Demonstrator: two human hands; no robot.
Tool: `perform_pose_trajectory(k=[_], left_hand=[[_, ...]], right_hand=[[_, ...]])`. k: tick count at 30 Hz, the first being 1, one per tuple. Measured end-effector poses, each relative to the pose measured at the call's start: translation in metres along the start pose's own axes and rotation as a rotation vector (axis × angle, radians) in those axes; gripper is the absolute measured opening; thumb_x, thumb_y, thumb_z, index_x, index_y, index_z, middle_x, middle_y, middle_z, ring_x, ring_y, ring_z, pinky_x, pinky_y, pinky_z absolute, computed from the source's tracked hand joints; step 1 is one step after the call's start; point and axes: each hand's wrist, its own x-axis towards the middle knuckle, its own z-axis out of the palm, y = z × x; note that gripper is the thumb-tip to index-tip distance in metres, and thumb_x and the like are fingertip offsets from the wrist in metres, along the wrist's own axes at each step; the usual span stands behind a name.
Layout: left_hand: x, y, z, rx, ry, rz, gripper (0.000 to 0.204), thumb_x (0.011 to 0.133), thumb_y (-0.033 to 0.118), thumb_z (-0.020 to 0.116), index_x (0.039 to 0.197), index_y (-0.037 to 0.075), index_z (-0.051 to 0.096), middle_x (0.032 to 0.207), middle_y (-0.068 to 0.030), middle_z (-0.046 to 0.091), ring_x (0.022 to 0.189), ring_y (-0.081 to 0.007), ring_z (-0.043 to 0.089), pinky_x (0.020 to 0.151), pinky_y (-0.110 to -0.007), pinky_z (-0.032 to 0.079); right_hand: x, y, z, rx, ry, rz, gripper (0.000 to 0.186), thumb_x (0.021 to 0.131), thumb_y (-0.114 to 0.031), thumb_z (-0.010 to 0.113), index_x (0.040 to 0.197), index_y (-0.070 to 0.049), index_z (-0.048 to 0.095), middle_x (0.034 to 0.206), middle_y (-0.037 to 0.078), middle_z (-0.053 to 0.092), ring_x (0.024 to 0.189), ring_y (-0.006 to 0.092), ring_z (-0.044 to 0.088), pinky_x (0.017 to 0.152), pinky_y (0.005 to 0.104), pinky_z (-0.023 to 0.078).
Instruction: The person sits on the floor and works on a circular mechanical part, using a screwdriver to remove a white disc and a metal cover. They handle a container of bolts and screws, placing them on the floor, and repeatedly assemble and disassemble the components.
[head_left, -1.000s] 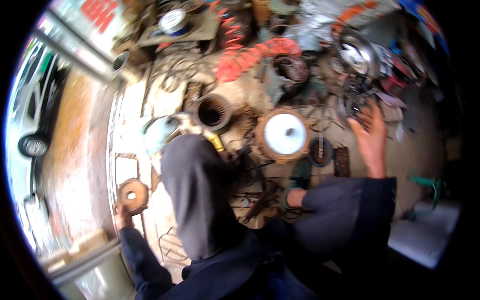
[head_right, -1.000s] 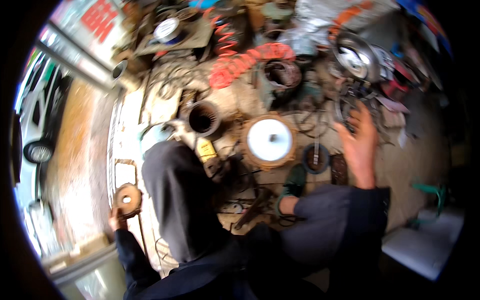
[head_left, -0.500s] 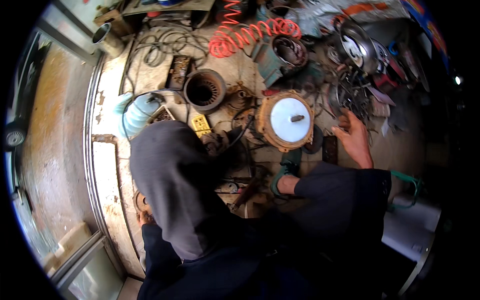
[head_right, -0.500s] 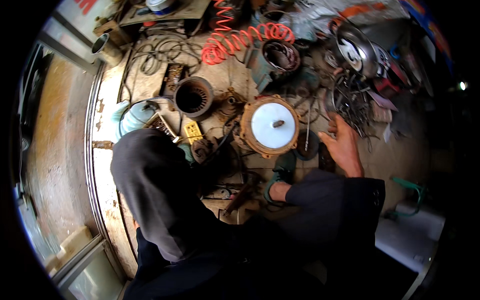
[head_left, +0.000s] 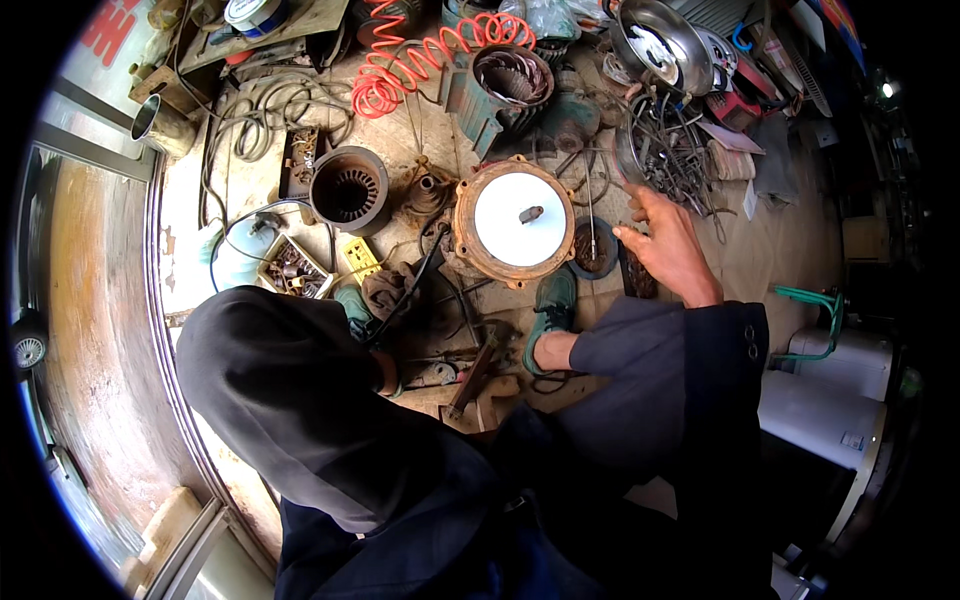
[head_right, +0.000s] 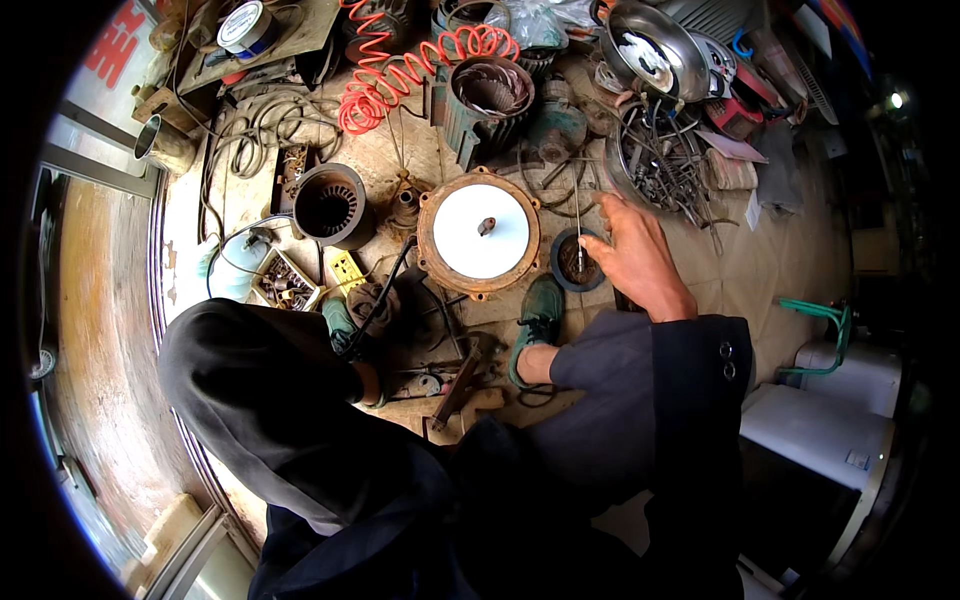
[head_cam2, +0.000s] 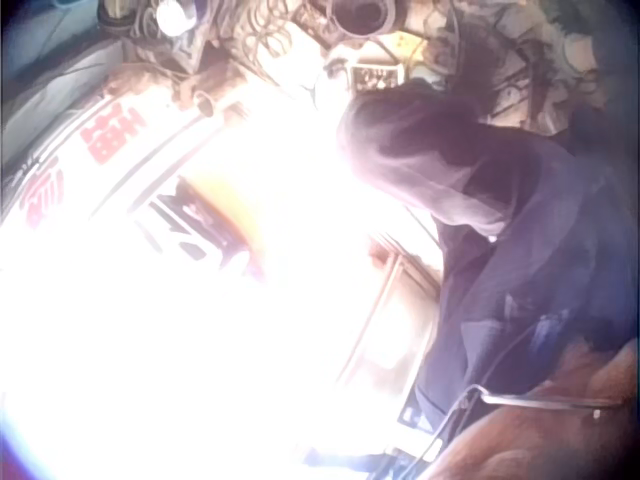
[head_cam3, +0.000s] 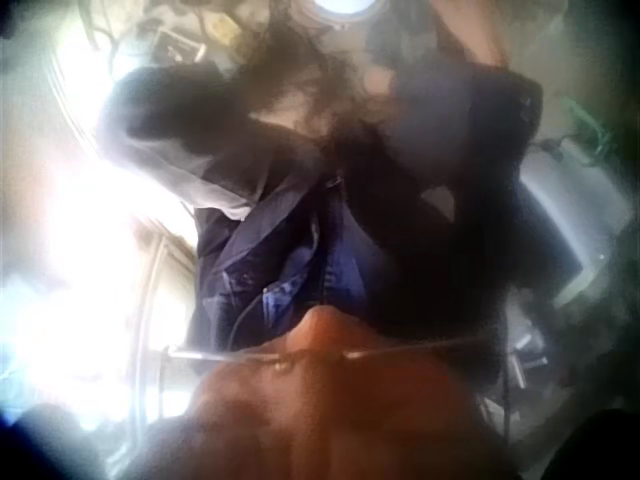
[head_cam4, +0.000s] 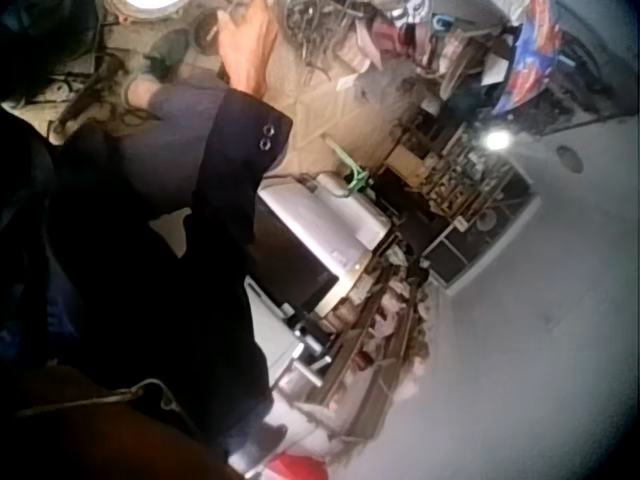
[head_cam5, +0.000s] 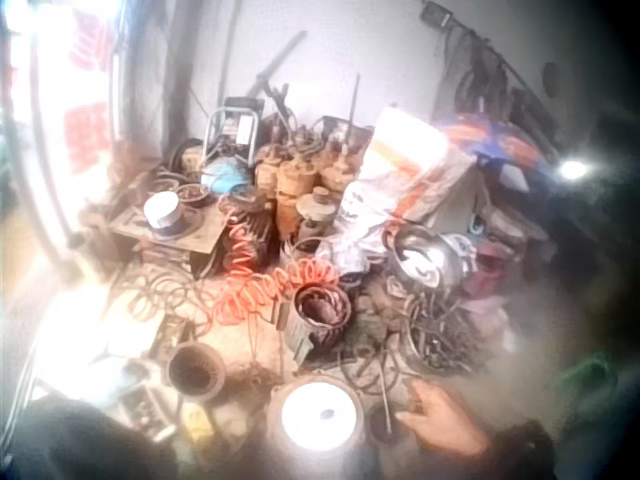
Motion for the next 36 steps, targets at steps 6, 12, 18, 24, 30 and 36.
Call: perform_pose_trajectory(k=[6,12,18,24,30,36], left_hand=[[0.014,0.041,0.027,0.032,-0.023,0.050,0.048,0.085,0.027,0.077,0.128,0.011,0.062,0.121,-0.0149,0.068,0.116,-0.0317,0.063,0.088,-0.058,0.053],[0.054,0.164,0.073,0.009,0.007,0.249,0.052,0.086,0.032,0.077,0.131,0.010,0.063,0.125,-0.0152,0.068,0.124,-0.0314,0.061,0.096,-0.060,0.051],[-0.049,0.344,0.193,0.098,-0.256,0.711,0.056,0.088,0.038,0.077,0.134,0.008,0.063,0.129,-0.0155,0.068,0.132,-0.0312,0.060,0.103,-0.061,0.049],[-0.397,0.387,0.324,0.279,-0.783,1.459,0.053,0.107,0.036,0.056,0.145,0.000,0.058,0.151,-0.0187,0.058,0.143,-0.0323,0.052,0.122,-0.052,0.037],[-0.452,0.338,0.397,0.470,-0.861,1.687,0.037,0.100,0.014,0.067,0.135,0.002,0.067,0.147,-0.0168,0.061,0.138,-0.0272,0.057,0.119,-0.044,0.041],[-0.432,0.265,0.423,1.253,-0.825,1.790,0.039,0.090,0.013,0.078,0.126,0.002,0.070,0.147,-0.0225,0.059,0.139,-0.0357,0.055,0.117,-0.046,0.043]], right_hand=[[-0.001,0.011,-0.002,-0.044,0.011,-0.035,0.056,0.088,-0.010,0.078,0.137,0.009,0.058,0.127,0.032,0.066,0.118,0.0457,0.066,0.098,0.0469,0.053],[0.001,0.012,-0.006,-0.088,0.046,-0.137,0.053,0.087,-0.013,0.079,0.132,0.008,0.061,0.125,0.031,0.066,0.119,0.0472,0.063,0.102,0.0484,0.051],[-0.009,-0.001,-0.017,-0.128,0.030,-0.071,0.043,0.091,-0.015,0.076,0.127,0.005,0.063,0.121,0.029,0.066,0.115,0.0477,0.063,0.097,0.0512,0.052],[-0.010,0.002,-0.018,-0.190,-0.045,-0.049,0.035,0.090,-0.015,0.076,0.117,0.005,0.065,0.118,0.029,0.067,0.112,0.0485,0.064,0.094,0.0533,0.052],[-0.006,0.005,0.005,-0.234,-0.179,-0.056,0.035,0.087,-0.016,0.079,0.112,0.005,0.067,0.108,0.030,0.071,0.108,0.0485,0.066,0.091,0.0522,0.053],[-0.025,0.038,0.049,-0.442,-0.481,-0.006,0.026,0.088,-0.019,0.079,0.098,0.004,0.073,0.104,0.027,0.072,0.104,0.0448,0.069,0.090,0.0526,0.056]])
